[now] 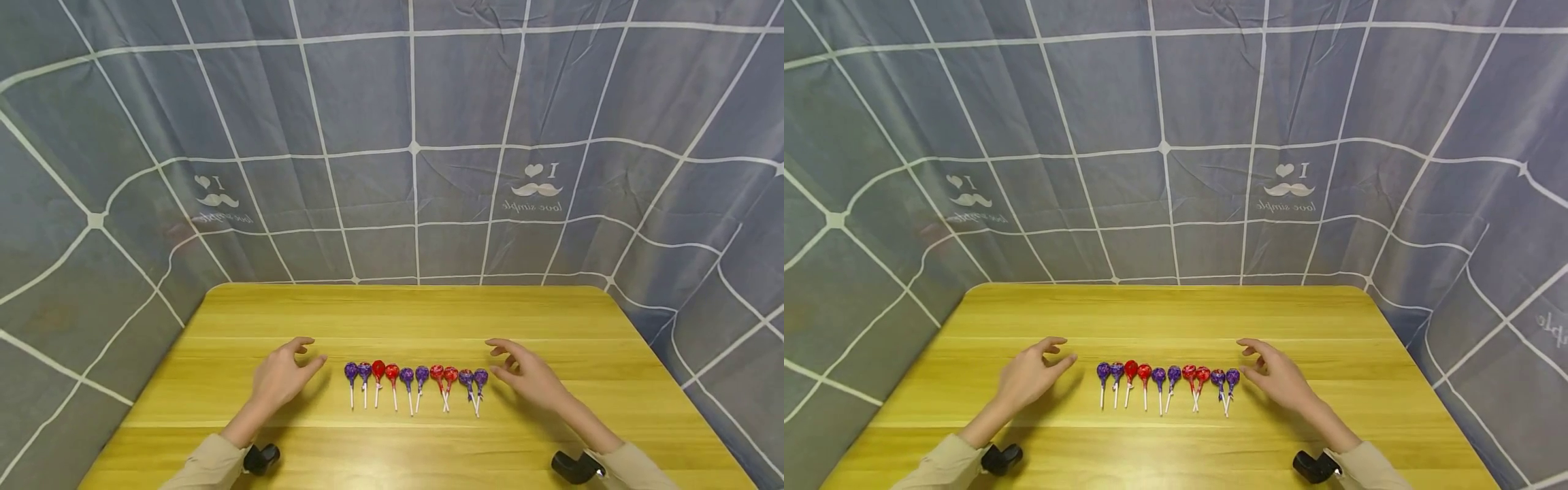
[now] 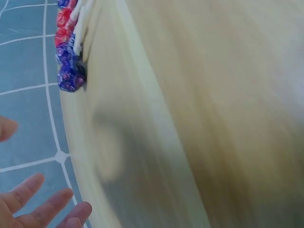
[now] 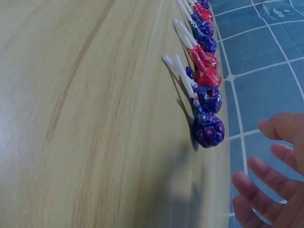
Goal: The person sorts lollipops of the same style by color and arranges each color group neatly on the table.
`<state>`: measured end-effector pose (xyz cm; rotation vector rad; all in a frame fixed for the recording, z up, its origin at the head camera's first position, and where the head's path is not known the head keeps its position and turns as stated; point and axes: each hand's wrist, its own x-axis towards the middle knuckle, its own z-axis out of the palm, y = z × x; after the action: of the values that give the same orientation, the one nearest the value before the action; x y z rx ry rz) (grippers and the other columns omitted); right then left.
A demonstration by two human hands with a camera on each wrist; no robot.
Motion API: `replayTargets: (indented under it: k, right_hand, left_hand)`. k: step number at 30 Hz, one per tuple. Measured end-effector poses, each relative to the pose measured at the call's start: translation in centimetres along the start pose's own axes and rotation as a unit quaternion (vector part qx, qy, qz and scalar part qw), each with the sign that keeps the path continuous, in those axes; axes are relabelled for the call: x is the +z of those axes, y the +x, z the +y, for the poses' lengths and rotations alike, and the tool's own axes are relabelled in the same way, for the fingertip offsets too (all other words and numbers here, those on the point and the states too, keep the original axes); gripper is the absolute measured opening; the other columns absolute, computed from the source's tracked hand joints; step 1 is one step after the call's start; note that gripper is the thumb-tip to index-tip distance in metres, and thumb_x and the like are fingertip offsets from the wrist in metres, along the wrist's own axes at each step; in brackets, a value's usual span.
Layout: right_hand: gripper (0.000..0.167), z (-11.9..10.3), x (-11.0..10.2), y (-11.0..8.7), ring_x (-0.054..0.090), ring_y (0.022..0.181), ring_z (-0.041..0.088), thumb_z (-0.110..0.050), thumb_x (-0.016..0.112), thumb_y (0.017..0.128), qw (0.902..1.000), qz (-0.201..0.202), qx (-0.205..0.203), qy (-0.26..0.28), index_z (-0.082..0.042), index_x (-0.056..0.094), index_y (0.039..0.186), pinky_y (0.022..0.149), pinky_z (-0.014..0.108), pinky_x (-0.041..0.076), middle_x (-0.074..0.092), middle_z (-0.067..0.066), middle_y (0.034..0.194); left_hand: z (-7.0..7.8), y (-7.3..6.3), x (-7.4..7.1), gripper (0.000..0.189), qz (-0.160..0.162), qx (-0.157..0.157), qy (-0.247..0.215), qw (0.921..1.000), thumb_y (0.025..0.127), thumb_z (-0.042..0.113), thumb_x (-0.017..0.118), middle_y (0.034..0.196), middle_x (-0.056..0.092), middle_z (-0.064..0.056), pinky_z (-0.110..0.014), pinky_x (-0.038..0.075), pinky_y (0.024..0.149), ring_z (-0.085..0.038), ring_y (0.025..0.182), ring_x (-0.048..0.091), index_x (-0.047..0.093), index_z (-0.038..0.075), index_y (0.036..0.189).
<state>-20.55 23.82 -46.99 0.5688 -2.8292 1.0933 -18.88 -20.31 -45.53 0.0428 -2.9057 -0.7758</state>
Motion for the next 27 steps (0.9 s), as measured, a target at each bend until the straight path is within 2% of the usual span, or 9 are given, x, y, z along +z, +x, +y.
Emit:
replayTargets:
  k: [7, 12, 15, 18, 21, 24, 27]
  right_hand:
    - [0.049, -0.4, 1.0, 0.7, 0.055, 0.080, 0.003, -0.019, 0.068, 0.088, 0.9985, -0.047, 0.011, 0.025, -0.009, 0.053, 0.134, 0.063, 0.021, 0.047, 0.065, 0.010, 0.113]
    - [0.051, -0.5, 0.9, 1.2, 0.057, 0.081, 0.007, -0.025, 0.068, 0.089, 0.9971, -0.061, 0.025, 0.036, -0.007, 0.053, 0.134, 0.065, 0.021, 0.049, 0.064, 0.009, 0.110]
    - [0.052, -0.4, 0.8, 1.3, 0.057, 0.081, 0.008, -0.028, 0.067, 0.090, 0.9961, -0.074, 0.020, 0.043, -0.006, 0.052, 0.134, 0.064, 0.022, 0.049, 0.063, 0.010, 0.110]
    - [0.051, -0.4, 0.9, 1.3, 0.057, 0.080, 0.008, -0.030, 0.067, 0.090, 0.9951, -0.082, 0.016, 0.052, -0.006, 0.053, 0.133, 0.061, 0.022, 0.049, 0.063, 0.011, 0.110]
    - [0.050, -0.3, 1.1, 1.2, 0.056, 0.079, 0.007, -0.029, 0.067, 0.090, 0.9944, -0.087, 0.017, 0.056, -0.004, 0.055, 0.131, 0.059, 0.022, 0.048, 0.063, 0.012, 0.109]
    - [0.049, -0.2, 1.1, 1.2, 0.056, 0.077, 0.006, -0.028, 0.069, 0.089, 0.9940, -0.091, 0.021, 0.057, -0.003, 0.056, 0.129, 0.058, 0.022, 0.047, 0.063, 0.013, 0.108]
    - [0.048, -0.1, 1.2, 1.1, 0.055, 0.076, 0.005, -0.026, 0.070, 0.088, 0.9933, -0.096, 0.023, 0.060, -0.002, 0.057, 0.128, 0.058, 0.022, 0.047, 0.063, 0.012, 0.107]
  left_hand:
    - [1.1, 0.5, 0.9, 0.053, -0.020, -0.018, -0.018, 0.9995, 0.084, 0.050, 0.066, 0.110, 0.071, -0.009, -0.026, 0.039, 0.047, -0.028, 0.088, 0.069, 0.063, 0.016, 0.124]
    - [1.7, 0.9, 1.5, 0.057, -0.017, -0.036, -0.038, 0.9985, 0.081, 0.053, 0.068, 0.104, 0.073, -0.006, -0.026, 0.038, 0.046, -0.019, 0.075, 0.067, 0.062, 0.016, 0.124]
    - [1.9, 0.9, 1.8, 0.057, -0.021, -0.037, -0.051, 0.9978, 0.080, 0.052, 0.071, 0.101, 0.073, -0.004, -0.026, 0.037, 0.045, -0.014, 0.070, 0.064, 0.063, 0.016, 0.123]
    - [1.8, 0.7, 2.2, 0.054, -0.027, -0.022, -0.065, 0.9973, 0.079, 0.047, 0.074, 0.100, 0.073, -0.005, -0.026, 0.038, 0.048, -0.015, 0.072, 0.065, 0.064, 0.015, 0.121]
    - [1.7, 0.5, 2.9, 0.052, -0.039, 0.007, -0.100, 0.9942, 0.077, 0.033, 0.078, 0.099, 0.072, -0.006, -0.024, 0.041, 0.052, -0.013, 0.071, 0.062, 0.063, 0.012, 0.123]
    - [1.6, 0.6, 3.5, 0.057, -0.060, 0.035, -0.148, 0.9866, 0.076, 0.018, 0.080, 0.101, 0.069, -0.008, -0.022, 0.042, 0.058, -0.010, 0.070, 0.057, 0.059, 0.008, 0.127]
    - [1.6, 0.7, 3.9, 0.059, -0.078, 0.046, -0.187, 0.9781, 0.075, 0.010, 0.080, 0.102, 0.067, -0.011, -0.021, 0.041, 0.059, -0.010, 0.069, 0.052, 0.057, 0.005, 0.129]
